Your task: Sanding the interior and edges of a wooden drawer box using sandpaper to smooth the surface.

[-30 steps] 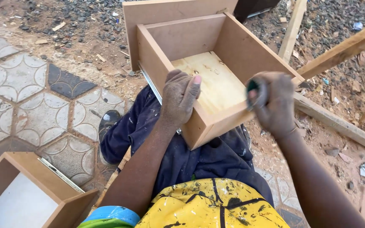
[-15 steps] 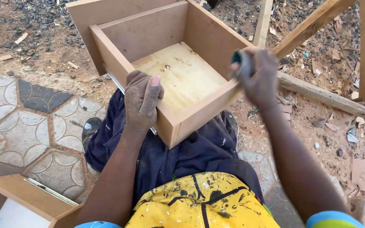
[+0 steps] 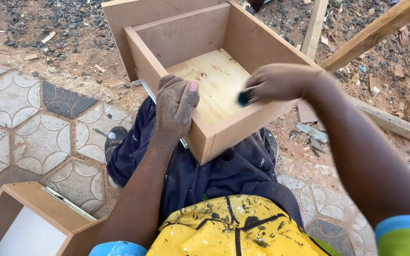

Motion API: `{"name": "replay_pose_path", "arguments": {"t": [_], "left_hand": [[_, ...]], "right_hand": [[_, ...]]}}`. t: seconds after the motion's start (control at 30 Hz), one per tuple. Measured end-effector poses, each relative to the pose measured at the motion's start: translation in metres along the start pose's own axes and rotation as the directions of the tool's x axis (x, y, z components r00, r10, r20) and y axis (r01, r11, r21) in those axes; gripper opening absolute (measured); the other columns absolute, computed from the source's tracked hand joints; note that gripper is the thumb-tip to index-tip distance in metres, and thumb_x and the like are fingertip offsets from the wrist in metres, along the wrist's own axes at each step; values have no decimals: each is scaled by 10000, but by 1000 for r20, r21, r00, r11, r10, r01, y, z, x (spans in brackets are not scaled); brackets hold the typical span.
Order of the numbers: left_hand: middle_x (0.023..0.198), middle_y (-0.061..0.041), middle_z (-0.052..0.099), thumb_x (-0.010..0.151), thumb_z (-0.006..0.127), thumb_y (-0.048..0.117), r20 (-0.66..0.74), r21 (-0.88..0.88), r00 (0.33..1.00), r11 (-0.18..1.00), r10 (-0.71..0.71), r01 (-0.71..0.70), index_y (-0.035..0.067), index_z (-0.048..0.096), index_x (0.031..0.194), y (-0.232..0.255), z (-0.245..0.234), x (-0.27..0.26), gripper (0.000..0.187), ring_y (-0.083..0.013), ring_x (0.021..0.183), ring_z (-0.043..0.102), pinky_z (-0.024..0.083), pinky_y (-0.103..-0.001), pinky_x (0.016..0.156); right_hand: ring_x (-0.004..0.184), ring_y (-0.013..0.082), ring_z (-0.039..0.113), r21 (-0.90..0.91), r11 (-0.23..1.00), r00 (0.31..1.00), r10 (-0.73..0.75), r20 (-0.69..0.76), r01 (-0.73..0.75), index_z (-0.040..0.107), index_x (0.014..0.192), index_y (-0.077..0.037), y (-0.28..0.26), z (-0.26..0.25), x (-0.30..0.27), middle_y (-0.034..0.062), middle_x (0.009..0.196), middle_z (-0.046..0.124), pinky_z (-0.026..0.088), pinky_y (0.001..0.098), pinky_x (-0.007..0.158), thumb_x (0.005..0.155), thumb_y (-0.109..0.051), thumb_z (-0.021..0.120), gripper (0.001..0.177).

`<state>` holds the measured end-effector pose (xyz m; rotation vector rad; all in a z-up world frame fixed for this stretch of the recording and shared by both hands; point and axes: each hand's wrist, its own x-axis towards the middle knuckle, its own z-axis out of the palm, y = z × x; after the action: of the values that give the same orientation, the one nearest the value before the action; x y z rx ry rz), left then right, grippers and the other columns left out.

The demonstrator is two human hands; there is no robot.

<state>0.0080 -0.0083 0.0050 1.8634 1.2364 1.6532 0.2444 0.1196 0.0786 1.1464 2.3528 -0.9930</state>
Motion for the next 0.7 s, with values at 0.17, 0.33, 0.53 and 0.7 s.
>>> {"name": "replay_pose_path", "arguments": {"t": [0.17, 0.33, 0.53, 0.7], "left_hand": [[598, -107, 534, 1111, 424, 293, 4, -19, 1000, 1000, 0, 0, 157, 500, 664, -14, -1, -2, 473, -298, 684, 604, 353, -370, 1009], [666, -174, 541, 1077, 545, 297, 2, 58, 1000, 998, 5, -5, 93, 513, 696, -10, -8, -6, 433, -373, 741, 615, 403, -427, 963], [1526, -300, 418, 1001, 530, 175, -21, 143, 975, 964, -223, 223, 32, 525, 1382, 24, -19, -16, 407, -509, 1450, 332, 250, -621, 1212], [1562, -265, 398, 1024, 405, 401, 64, 354, 889, 843, -454, 405, 58, 539, 1457, -14, -40, 0, 569, -437, 1493, 298, 165, -572, 1236]], "right_hand": [[1058, 414, 654, 29, 990, 982, 143, -121, -141, 771, 1193, -144, 44, 7, -3, 174, 1057, 769, 467, 499, 987, 854, -214, 533, 420], [1196, 400, 637, 137, 965, 971, -209, -120, 224, 728, 1199, -167, -35, 41, 16, 153, 1198, 734, 472, 514, 1020, 883, -236, 531, 379], [1127, 288, 679, 95, 987, 987, -119, -109, 130, 753, 1147, -285, -48, 47, 21, 32, 1094, 763, 505, 430, 984, 897, -273, 544, 326], [1135, 373, 660, 76, 995, 988, -51, -144, 63, 763, 1137, -313, -47, 50, 21, 75, 1079, 761, 503, 485, 1003, 921, -306, 541, 310]]}}
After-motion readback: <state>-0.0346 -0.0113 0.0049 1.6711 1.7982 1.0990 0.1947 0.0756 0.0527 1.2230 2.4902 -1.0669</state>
